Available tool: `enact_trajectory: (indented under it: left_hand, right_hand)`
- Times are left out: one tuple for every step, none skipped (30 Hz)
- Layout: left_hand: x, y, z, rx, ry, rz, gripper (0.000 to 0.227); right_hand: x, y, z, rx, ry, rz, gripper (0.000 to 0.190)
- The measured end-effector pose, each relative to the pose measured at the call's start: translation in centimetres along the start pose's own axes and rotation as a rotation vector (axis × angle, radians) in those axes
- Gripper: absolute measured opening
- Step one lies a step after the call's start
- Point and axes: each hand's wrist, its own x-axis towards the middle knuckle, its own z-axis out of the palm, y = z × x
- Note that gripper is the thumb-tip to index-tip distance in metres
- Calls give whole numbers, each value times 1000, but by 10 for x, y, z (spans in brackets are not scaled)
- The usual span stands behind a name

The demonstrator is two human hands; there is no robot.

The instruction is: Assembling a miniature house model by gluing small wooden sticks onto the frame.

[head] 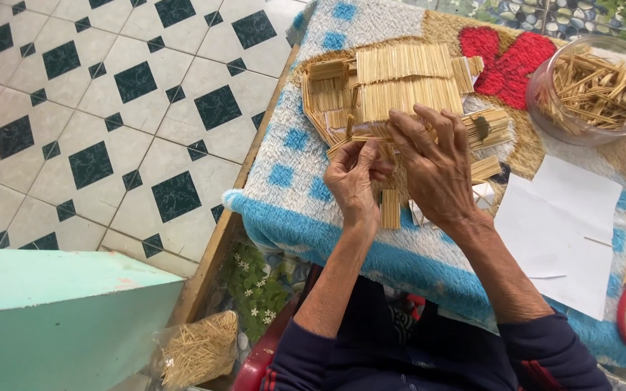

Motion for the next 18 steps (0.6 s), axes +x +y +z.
enact_trajectory:
  left_hand:
    - [0,1,1,0,5,-2,17]
    - [1,1,2,-9,5,-1,17]
    - [1,2,3,-17,4,0,17]
    - [2,2,3,-17,10,-1,17]
    - [3,1,3,-22,2,0,17]
    - [4,1,4,-27,-5,4,17]
    - [5,1,5,-28,0,4,17]
    - [5,0,6,-35,-5,8,18]
    - [6,0,7,-43,-10,13,18]
    - [7,1,8,-44,-7,15,18]
    - [8,2,10,-56,-5,17,17]
    - [8,3,11,-67,-4,18,15]
    - [9,2,11,-68,-1,17,15]
    - [10,1,12,-72,4,20,16]
    - [11,1,12,-76,9,23,17]
    - [10,0,13,-78,12,24,17]
    - [10,0,13,-87,17,26,17]
    - [10,-1,13,-96,24,28,18]
  right_hand:
    - [0,0,0,3,-4,-2,32]
    - [0,0,0,4,-5,-1,35]
    - [1,0,0,5,-5,-1,37]
    - [1,0,-1,8,-9,-3,37]
    - [1,0,-1,7,-3,-6,39]
    - [2,0,-2,5,5,-10,40]
    - [2,0,-2,9,2,-14,40]
    - [3,0,-3,7,7,-15,40]
    - [3,0,-4,4,13,-17,40]
    - [4,1,-4,7,12,-20,40]
    - [4,1,-5,16,8,-17,39]
    - [4,1,-6,24,3,-11,39]
    - [5,1,-6,25,1,-13,39]
    - [6,1,-7,48,17,-21,40]
    - [7,1,-7,71,32,-28,41]
    - [7,2,-7,72,31,-31,41]
    - [6,3,-6,81,30,-42,40]
    - [6,4,-4,91,28,-52,39]
